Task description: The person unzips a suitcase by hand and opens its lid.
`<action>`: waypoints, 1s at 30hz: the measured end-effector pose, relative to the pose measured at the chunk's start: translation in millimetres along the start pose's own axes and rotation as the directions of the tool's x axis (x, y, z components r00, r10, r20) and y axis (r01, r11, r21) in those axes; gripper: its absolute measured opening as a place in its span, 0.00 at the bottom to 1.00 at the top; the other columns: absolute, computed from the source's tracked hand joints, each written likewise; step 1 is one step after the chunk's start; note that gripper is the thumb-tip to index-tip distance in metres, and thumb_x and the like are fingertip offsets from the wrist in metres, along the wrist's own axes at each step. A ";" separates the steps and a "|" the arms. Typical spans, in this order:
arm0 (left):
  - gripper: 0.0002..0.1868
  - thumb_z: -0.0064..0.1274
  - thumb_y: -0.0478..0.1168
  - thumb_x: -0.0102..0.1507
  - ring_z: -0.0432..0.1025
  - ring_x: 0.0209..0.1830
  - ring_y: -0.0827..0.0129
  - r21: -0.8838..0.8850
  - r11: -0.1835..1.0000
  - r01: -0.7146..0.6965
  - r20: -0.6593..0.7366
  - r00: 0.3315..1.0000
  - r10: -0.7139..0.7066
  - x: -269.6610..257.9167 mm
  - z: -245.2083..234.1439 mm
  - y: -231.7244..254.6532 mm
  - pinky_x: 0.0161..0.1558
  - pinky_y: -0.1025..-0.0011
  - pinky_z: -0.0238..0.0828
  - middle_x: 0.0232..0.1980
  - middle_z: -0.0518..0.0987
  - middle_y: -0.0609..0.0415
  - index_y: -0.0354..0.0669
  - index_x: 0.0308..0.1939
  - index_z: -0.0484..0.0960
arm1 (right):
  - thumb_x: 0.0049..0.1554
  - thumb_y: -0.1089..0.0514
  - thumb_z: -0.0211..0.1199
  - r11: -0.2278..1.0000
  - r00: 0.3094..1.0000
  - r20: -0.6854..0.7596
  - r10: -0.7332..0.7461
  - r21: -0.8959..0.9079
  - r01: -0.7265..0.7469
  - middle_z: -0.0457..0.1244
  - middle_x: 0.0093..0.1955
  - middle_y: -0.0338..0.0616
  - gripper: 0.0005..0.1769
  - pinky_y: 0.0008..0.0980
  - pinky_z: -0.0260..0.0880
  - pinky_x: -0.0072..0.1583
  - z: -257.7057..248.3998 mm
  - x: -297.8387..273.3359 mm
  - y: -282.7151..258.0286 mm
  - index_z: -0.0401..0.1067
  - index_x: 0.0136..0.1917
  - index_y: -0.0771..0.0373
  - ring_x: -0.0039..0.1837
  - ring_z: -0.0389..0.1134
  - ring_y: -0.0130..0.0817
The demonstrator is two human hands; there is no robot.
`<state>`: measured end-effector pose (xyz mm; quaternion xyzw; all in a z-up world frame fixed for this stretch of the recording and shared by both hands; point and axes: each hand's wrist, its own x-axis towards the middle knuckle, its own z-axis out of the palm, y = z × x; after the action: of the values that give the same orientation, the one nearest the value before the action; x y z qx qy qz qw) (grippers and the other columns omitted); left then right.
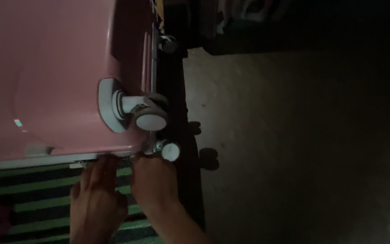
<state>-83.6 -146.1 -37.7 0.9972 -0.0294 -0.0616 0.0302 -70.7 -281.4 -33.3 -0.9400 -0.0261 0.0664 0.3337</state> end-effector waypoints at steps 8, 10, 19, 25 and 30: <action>0.48 0.59 0.48 0.55 0.51 0.80 0.60 0.057 0.993 0.102 0.188 0.976 -0.111 10.1 -33.8 14.2 0.73 0.52 0.55 0.79 0.56 0.55 0.51 0.75 0.52 | 0.53 0.64 0.67 0.987 0.983 0.150 0.106 -0.134 -0.086 0.70 0.40 0.59 0.04 0.43 0.77 0.45 -17.7 7.1 -9.2 0.79 0.38 0.68 0.43 0.74 0.51; 0.58 0.59 0.52 0.54 0.45 0.78 0.56 0.244 0.969 -0.033 0.199 0.980 -0.017 10.4 -34.4 10.2 0.73 0.47 0.43 0.83 0.47 0.50 0.50 0.81 0.42 | 0.52 0.64 0.68 0.985 0.983 0.156 0.093 -0.156 -0.068 0.70 0.41 0.58 0.03 0.43 0.77 0.46 -26.3 6.9 -7.4 0.79 0.39 0.67 0.43 0.74 0.50; 0.54 0.52 0.57 0.60 0.43 0.83 0.67 0.385 0.920 -0.069 0.363 0.928 -0.083 9.0 -39.2 5.4 0.77 0.34 0.26 0.84 0.44 0.62 0.55 0.82 0.37 | 0.48 0.63 0.72 0.981 0.998 0.036 -0.056 -0.182 0.061 0.71 0.42 0.56 0.06 0.44 0.76 0.49 -39.5 9.3 11.7 0.80 0.40 0.64 0.46 0.74 0.50; 0.60 0.55 0.58 0.60 0.37 0.83 0.60 0.303 0.952 0.039 0.539 0.817 -0.205 19.3 -52.2 13.4 0.72 0.27 0.25 0.85 0.35 0.64 0.57 0.83 0.28 | 0.50 0.64 0.70 0.977 0.994 0.106 -0.002 -0.211 0.024 0.70 0.44 0.56 0.06 0.44 0.77 0.51 -38.8 13.0 12.6 0.78 0.42 0.66 0.47 0.74 0.49; 0.52 0.53 0.53 0.59 0.39 0.82 0.55 0.277 0.961 0.004 0.461 0.877 -0.136 14.9 -33.5 28.8 0.73 0.38 0.38 0.84 0.42 0.49 0.44 0.78 0.41 | 0.45 0.65 0.70 0.976 0.998 0.026 -0.062 -0.206 0.066 0.69 0.48 0.57 0.15 0.47 0.75 0.50 -30.8 15.2 14.8 0.76 0.48 0.66 0.50 0.72 0.53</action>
<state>-66.2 -173.8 -4.4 0.9466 -0.0075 -0.3011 -0.1150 -51.2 -310.6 -20.6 -0.9676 -0.0662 0.0617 0.2358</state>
